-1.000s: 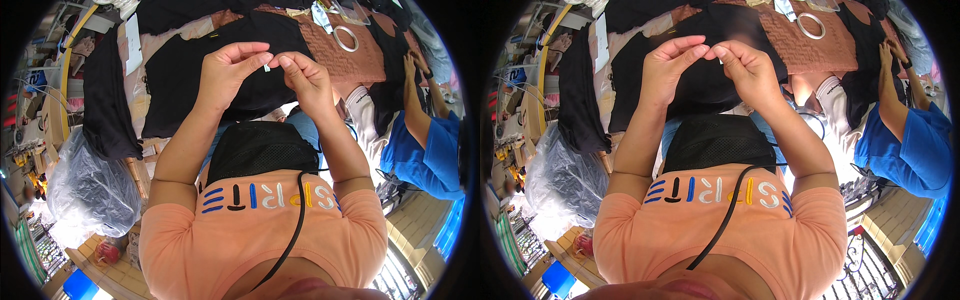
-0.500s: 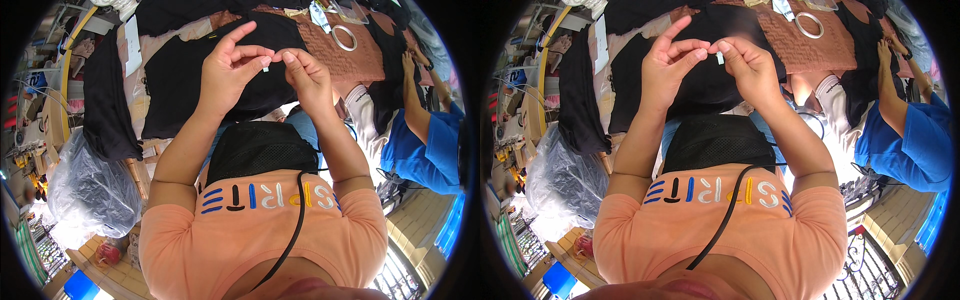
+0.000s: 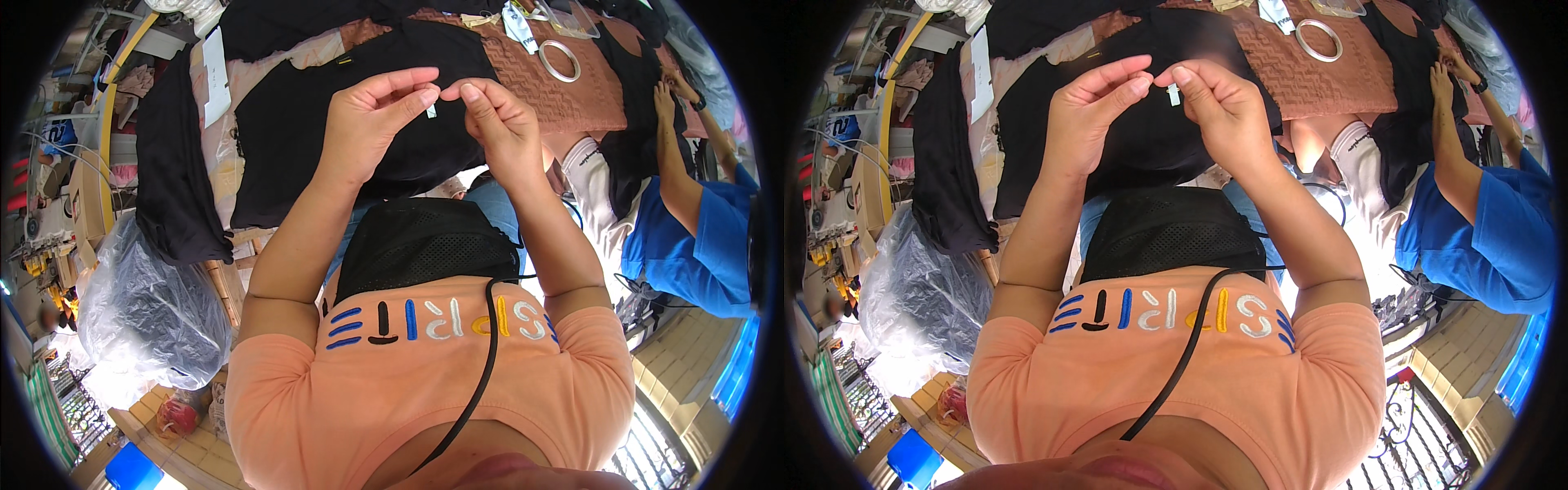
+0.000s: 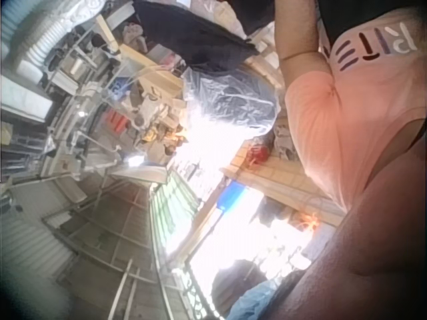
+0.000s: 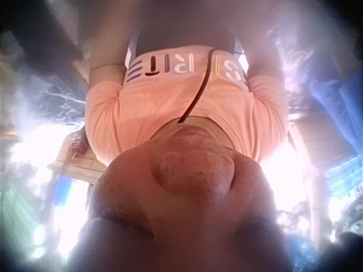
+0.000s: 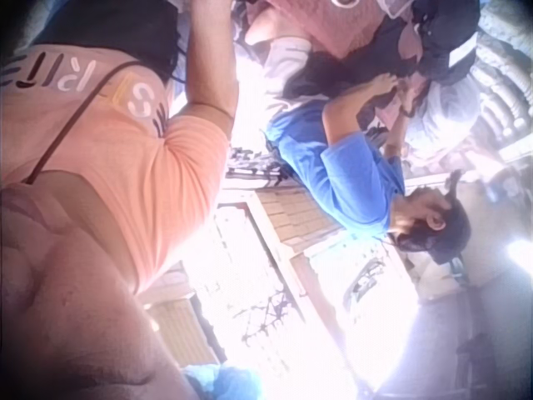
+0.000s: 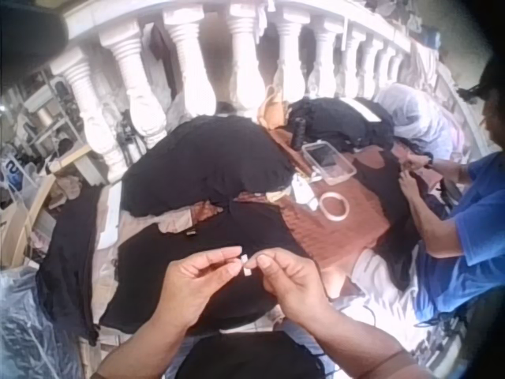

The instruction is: The person aligns a white paper stencil over a black fabric piece, applies small adhesive strips to the fabric using a tool, and then threads a needle with black thread.

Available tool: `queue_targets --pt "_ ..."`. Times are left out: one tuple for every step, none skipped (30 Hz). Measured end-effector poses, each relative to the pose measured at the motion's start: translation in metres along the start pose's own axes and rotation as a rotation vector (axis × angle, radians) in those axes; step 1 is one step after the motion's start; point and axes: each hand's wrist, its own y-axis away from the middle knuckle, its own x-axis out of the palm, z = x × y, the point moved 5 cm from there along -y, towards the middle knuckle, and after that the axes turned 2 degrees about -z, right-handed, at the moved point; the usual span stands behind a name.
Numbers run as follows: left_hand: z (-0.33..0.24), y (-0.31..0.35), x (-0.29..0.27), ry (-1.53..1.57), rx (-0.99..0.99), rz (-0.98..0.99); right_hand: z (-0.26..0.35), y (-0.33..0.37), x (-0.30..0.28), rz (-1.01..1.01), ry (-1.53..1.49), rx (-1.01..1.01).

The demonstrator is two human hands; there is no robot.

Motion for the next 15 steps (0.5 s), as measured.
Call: queue_targets --pt "0.001 0.0 0.0 0.036 -0.005 0.003 0.0 0.0 0.0 0.0 -0.004 -0.003" --pt "0.001 -0.001 0.0 0.073 -0.01 0.006 0.001 -0.001 0.0 0.001 -0.009 -0.005" --pt "0.003 -0.001 -0.001 0.093 -0.011 -0.002 0.001 -0.001 0.0 0.001 -0.013 -0.008" --pt "0.005 -0.002 -0.002 0.113 -0.013 -0.01 0.001 -0.001 0.0 -0.001 -0.021 -0.002" --pt "0.007 -0.002 -0.003 0.133 -0.014 -0.018 0.001 0.0 0.001 -0.003 -0.028 0.005" --pt "0.007 -0.003 -0.003 0.133 -0.001 -0.025 0.001 0.0 0.002 -0.005 -0.036 0.011" --pt "0.008 -0.003 -0.003 0.134 0.012 -0.032 0.001 0.0 0.002 -0.012 -0.039 0.009" --pt "0.007 -0.004 -0.003 0.134 0.024 -0.039 0.0 0.0 0.003 -0.019 -0.042 0.007" --pt "0.006 -0.003 -0.001 0.111 0.042 -0.054 0.0 0.0 0.003 -0.026 -0.045 0.004" --pt "0.004 -0.003 0.001 0.088 0.06 -0.069 -0.002 -0.001 0.003 -0.03 -0.05 0.016" --pt "0.002 -0.002 0.003 0.065 0.077 -0.083 -0.003 -0.001 0.002 -0.035 -0.054 0.027" --pt "-0.001 -0.001 0.006 0.059 0.088 -0.071 -0.004 -0.001 0.002 -0.039 -0.058 0.039" --pt "-0.003 0.0 0.009 0.052 0.1 -0.06 -0.004 -0.001 0.003 -0.041 -0.1 0.067" --pt "-0.005 0.0 0.011 0.046 0.112 -0.049 -0.003 -0.001 0.005 -0.043 -0.142 0.095" --pt "-0.005 0.0 0.012 0.044 0.132 -0.057 -0.003 -0.001 0.008 -0.045 -0.184 0.123"
